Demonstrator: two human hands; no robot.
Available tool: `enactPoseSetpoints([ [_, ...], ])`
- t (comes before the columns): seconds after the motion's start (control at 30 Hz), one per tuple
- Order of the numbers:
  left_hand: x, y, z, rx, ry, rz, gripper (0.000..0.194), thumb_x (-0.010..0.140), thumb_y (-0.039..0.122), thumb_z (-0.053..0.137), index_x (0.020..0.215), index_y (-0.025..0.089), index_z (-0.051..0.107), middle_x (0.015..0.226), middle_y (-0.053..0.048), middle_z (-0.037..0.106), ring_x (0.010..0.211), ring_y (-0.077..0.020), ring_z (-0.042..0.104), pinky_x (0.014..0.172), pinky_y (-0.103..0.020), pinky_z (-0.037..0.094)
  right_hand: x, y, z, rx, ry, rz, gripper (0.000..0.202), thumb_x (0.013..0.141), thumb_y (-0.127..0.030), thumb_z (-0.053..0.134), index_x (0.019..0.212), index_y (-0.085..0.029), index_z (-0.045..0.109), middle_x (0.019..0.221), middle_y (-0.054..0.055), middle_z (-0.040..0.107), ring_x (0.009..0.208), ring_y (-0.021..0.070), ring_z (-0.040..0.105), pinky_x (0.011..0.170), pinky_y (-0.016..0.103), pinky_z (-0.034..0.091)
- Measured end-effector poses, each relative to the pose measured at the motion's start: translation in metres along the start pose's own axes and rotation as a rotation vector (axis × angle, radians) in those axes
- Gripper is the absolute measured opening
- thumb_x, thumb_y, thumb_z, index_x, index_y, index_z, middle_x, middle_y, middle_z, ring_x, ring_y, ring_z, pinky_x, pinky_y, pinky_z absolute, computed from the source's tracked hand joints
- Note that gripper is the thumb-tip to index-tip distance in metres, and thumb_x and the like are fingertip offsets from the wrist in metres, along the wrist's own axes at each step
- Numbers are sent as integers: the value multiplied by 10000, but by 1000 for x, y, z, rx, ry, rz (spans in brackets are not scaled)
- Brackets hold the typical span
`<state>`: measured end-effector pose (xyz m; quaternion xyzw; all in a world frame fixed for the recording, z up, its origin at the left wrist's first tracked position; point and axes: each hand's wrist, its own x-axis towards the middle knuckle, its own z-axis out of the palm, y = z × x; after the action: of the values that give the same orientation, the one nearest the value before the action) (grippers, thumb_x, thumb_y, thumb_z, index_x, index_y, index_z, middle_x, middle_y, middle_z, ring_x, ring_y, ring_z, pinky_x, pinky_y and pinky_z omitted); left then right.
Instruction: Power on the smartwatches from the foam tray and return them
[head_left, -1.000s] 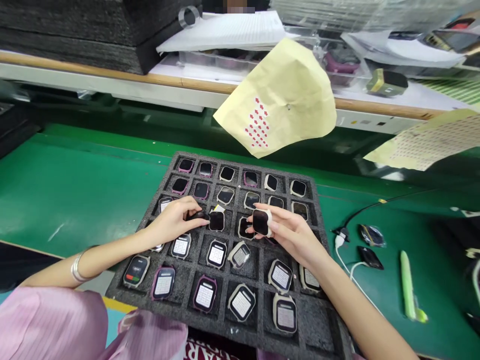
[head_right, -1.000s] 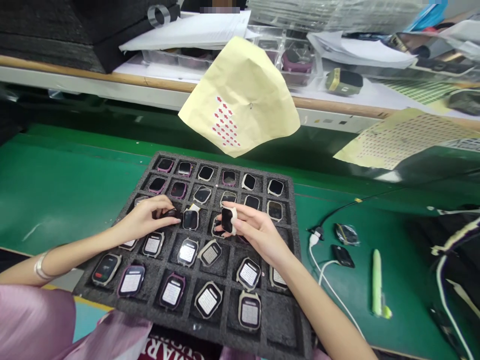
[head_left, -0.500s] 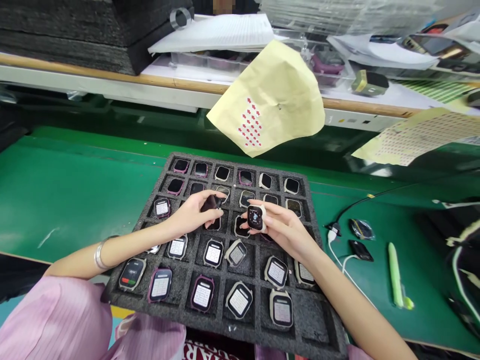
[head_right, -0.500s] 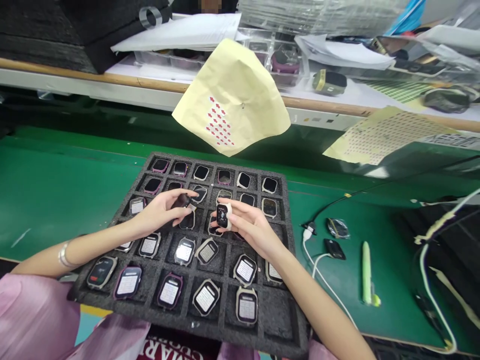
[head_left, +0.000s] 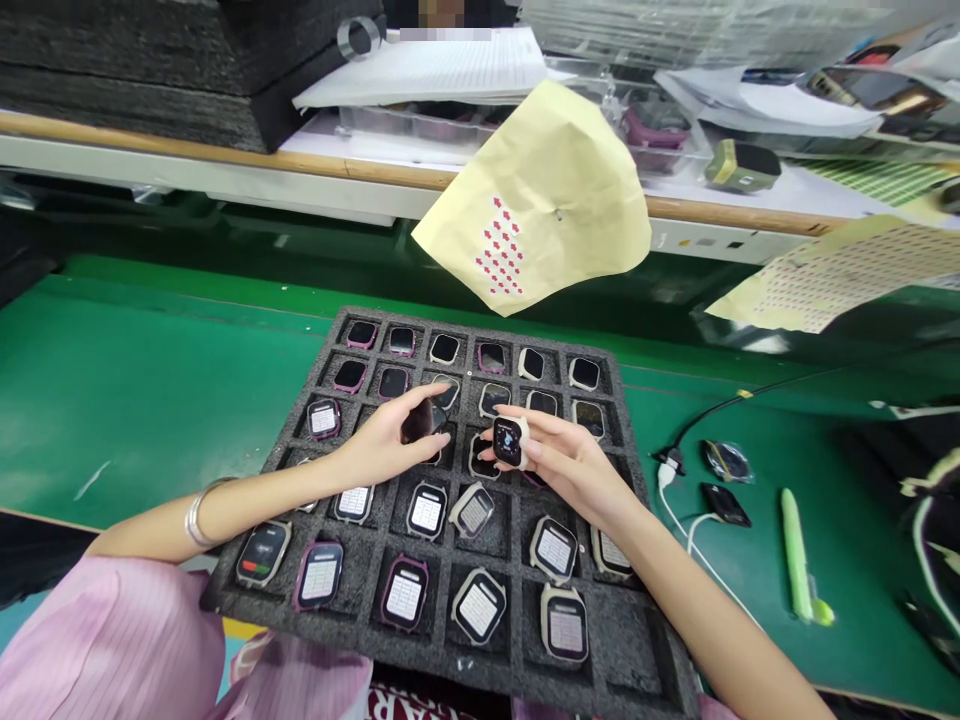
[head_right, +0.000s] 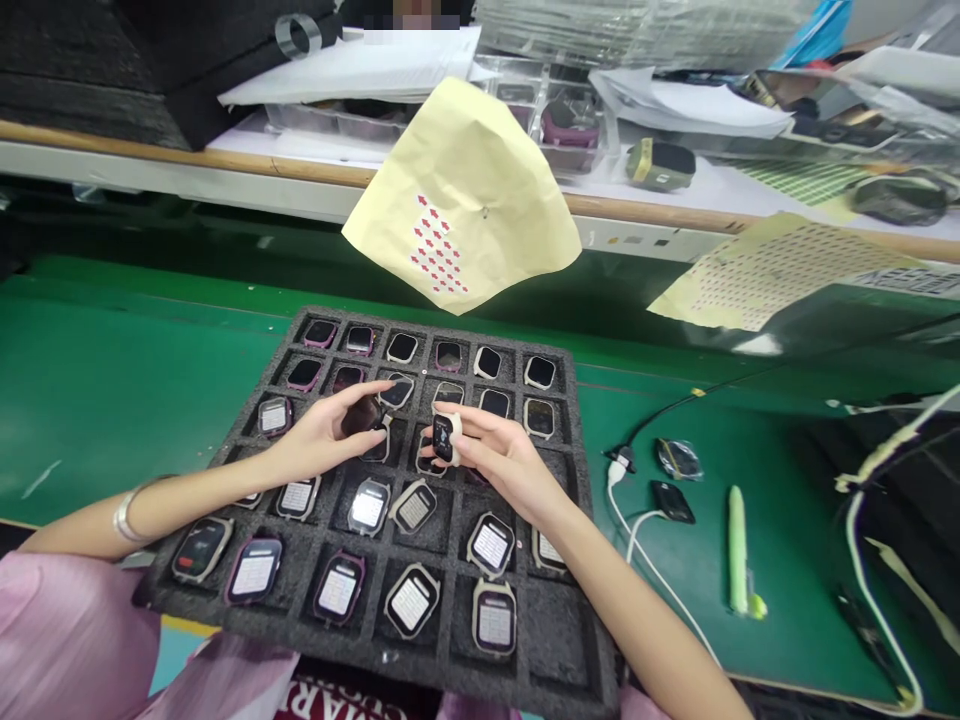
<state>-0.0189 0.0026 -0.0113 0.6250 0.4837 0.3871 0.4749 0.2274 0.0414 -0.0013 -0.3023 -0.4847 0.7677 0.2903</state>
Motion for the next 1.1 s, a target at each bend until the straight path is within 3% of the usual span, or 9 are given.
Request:
enactPoseSetpoints([
  [0.17,-2,4,-3,100,-15,-12,427,816,177,586,1236,173,504,1134,-72,624,967,-196,597,891,-335,467,-1,0,1,-54,35,-21,346,875,-250,680,1217,-222,637,1038,89,725,944,233,700,852,361,557],
  [0.33,-5,6,-4,103,19,38,415,842,191,573,1247,196,483,1178,-70,581,973,-181,578,857,-295,460,-1,1,1,-71,45,-25,351,882,-253,674,1229,-227,628,1070,86,718,950,234,699,859,369,558],
  [0.5,-7,7,-2,67,-39,19,443,859,207,559,1288,210,448,1117,-57,595,911,-170,576,819,-291,466,-2,0,1,-104,45,-38,382,869,-266,684,1242,-217,619,1063,88,720,942,240,699,866,393,554],
  [0.8,-13,14,0,234,2,164,401,843,165,547,1233,220,466,1146,-70,580,1039,-210,556,933,-344,447,-6,-2,2,-136,-8,-49,345,880,-250,672,1222,-227,634,1073,80,718,909,230,708,828,360,556],
  [1.1,-12,12,2,197,-25,100,444,874,231,546,1299,210,418,1238,-89,556,1103,-222,553,970,-354,437,-5,-1,1,-133,-2,-31,353,882,-264,671,1230,-226,627,1085,87,714,923,237,706,821,359,555],
])
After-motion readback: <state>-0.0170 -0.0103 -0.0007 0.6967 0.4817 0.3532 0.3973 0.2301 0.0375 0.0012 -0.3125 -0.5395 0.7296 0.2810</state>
